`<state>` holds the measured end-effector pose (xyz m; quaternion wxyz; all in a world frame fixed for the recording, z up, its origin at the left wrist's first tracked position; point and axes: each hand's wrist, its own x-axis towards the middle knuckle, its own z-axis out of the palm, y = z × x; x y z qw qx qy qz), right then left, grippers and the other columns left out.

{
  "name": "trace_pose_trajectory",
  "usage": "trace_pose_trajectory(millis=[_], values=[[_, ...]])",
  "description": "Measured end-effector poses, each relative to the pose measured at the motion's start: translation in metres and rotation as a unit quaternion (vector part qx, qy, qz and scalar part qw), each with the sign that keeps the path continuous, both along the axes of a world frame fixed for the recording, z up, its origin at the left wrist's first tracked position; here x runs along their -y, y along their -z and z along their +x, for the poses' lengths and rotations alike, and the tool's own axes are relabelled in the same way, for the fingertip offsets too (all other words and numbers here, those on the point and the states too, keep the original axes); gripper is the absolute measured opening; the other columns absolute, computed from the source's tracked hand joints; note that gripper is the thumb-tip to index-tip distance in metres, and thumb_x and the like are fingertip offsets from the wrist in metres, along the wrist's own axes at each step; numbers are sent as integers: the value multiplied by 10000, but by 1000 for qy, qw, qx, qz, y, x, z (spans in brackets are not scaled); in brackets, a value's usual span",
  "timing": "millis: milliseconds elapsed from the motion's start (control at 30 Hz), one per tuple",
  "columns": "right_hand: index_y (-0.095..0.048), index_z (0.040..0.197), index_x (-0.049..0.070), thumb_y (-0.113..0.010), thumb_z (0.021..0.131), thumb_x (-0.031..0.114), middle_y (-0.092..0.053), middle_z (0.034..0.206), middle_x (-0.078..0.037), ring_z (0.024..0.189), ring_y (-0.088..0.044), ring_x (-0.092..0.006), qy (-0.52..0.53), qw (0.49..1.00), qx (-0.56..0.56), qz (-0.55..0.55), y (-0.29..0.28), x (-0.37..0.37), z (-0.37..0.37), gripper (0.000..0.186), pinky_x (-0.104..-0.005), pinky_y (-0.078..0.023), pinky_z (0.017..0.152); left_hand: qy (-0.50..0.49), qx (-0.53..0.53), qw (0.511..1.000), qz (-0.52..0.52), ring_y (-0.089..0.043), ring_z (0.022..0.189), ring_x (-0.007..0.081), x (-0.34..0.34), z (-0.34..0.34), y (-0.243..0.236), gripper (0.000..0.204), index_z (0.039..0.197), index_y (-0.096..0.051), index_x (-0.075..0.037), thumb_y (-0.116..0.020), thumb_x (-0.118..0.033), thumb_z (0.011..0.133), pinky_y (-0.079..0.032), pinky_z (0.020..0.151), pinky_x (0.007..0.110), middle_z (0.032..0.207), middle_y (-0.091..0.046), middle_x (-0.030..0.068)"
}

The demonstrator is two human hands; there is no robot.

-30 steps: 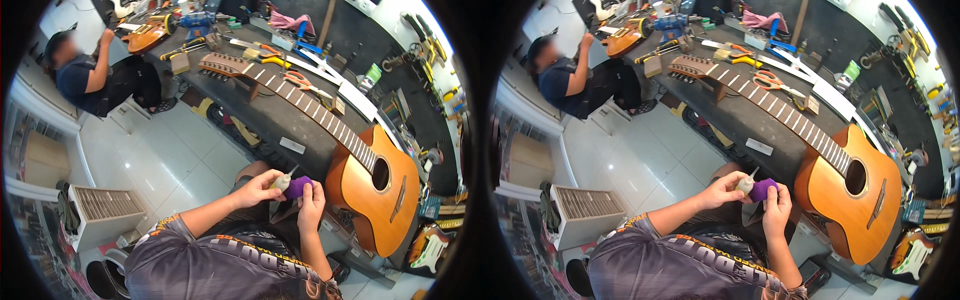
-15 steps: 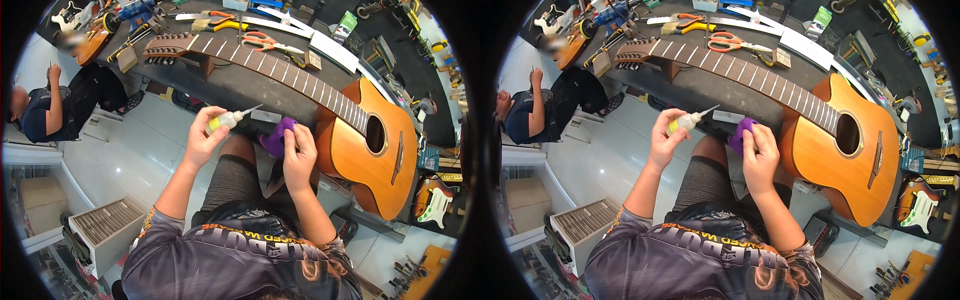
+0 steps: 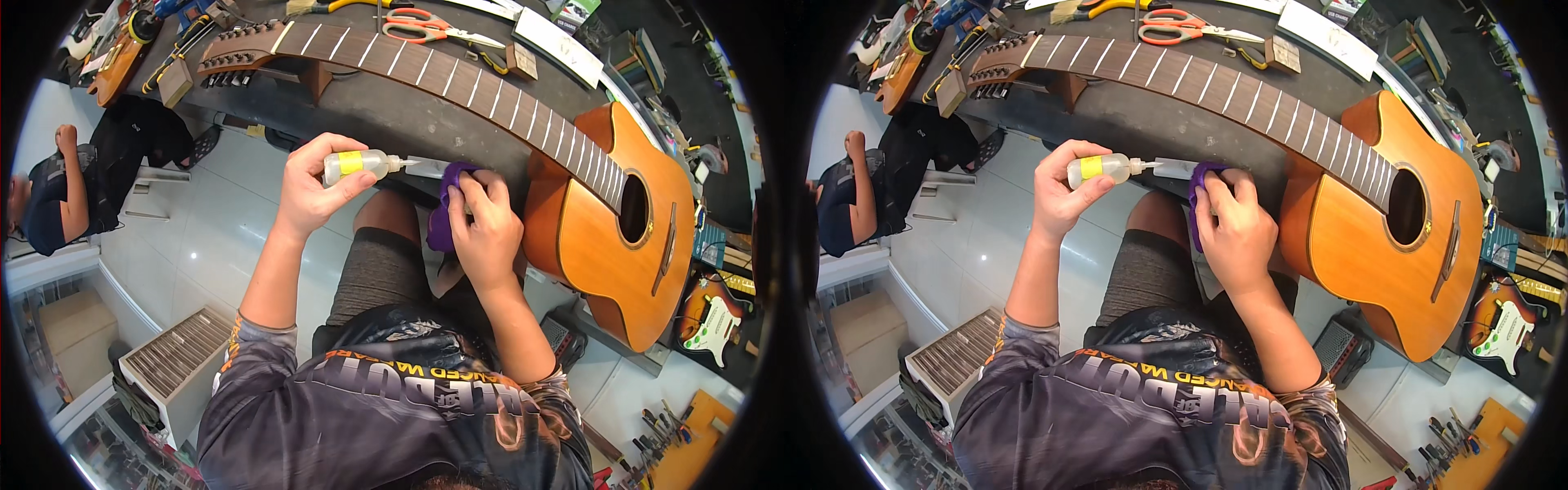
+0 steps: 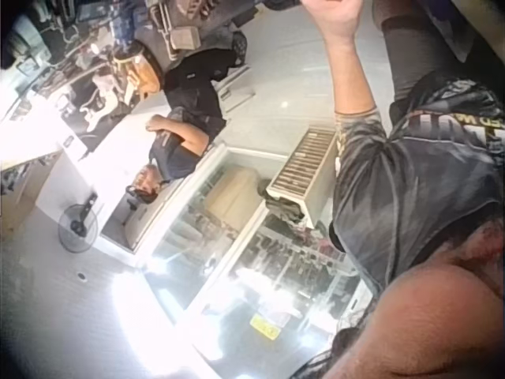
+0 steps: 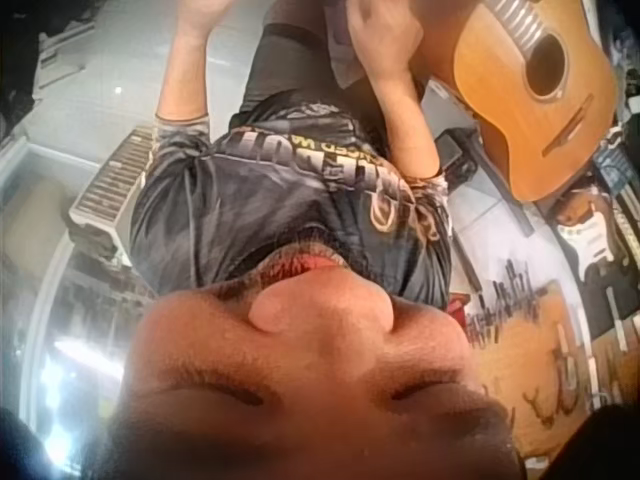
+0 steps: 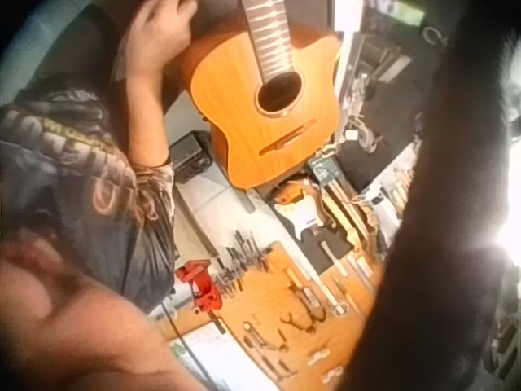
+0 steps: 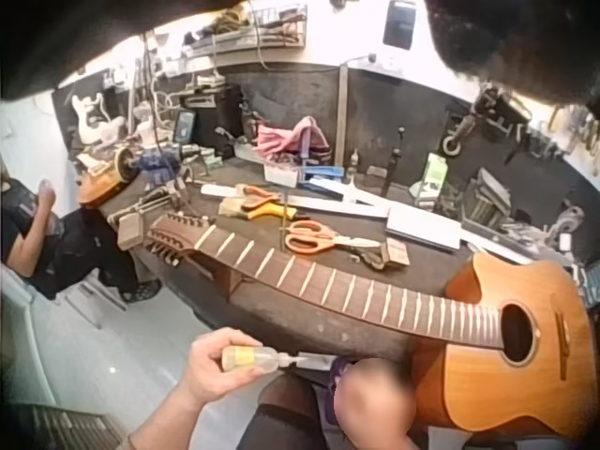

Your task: The person prepares a component and applies glue to a guitar. They cut sandpaper with scissors, sand a small white piece by hand, and then apply adhesive from a plastic bottle into a slot on the guitar bridge.

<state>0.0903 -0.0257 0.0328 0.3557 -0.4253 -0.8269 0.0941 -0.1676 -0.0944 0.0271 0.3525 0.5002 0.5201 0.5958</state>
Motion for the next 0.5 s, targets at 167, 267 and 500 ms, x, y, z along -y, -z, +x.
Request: trace_pose_trajectory(millis=[167,267,500], values=[[-767,1099,107,-850,905,239,-709,1106,-76,688,-724,-272,2,1000,18,-1,-4,1,-2,248,-388,-579,611,3,-45,999,12,-682,844,91,-4,2,-1,320,1126,-737,22,-883,-102,870,-514,712,233,977,-746,46],[-756,1102,111,-872,888,301,-701,1111,-72,684,-723,-264,3,1000,21,-11,-5,1,-3,309,-386,-578,604,3,-54,999,5,-678,834,90,-4,3,0,309,1114,-737,25,-882,-101,872,-505,701,230,959,-741,44],[-697,1023,103,-898,858,365,-692,1083,-69,685,-721,-262,18,999,33,-34,-7,2,-6,369,-388,-576,592,-3,-69,998,15,-647,796,80,-3,5,-1,295,1108,-738,24,-881,-97,879,-478,668,231,933,-719,34]])
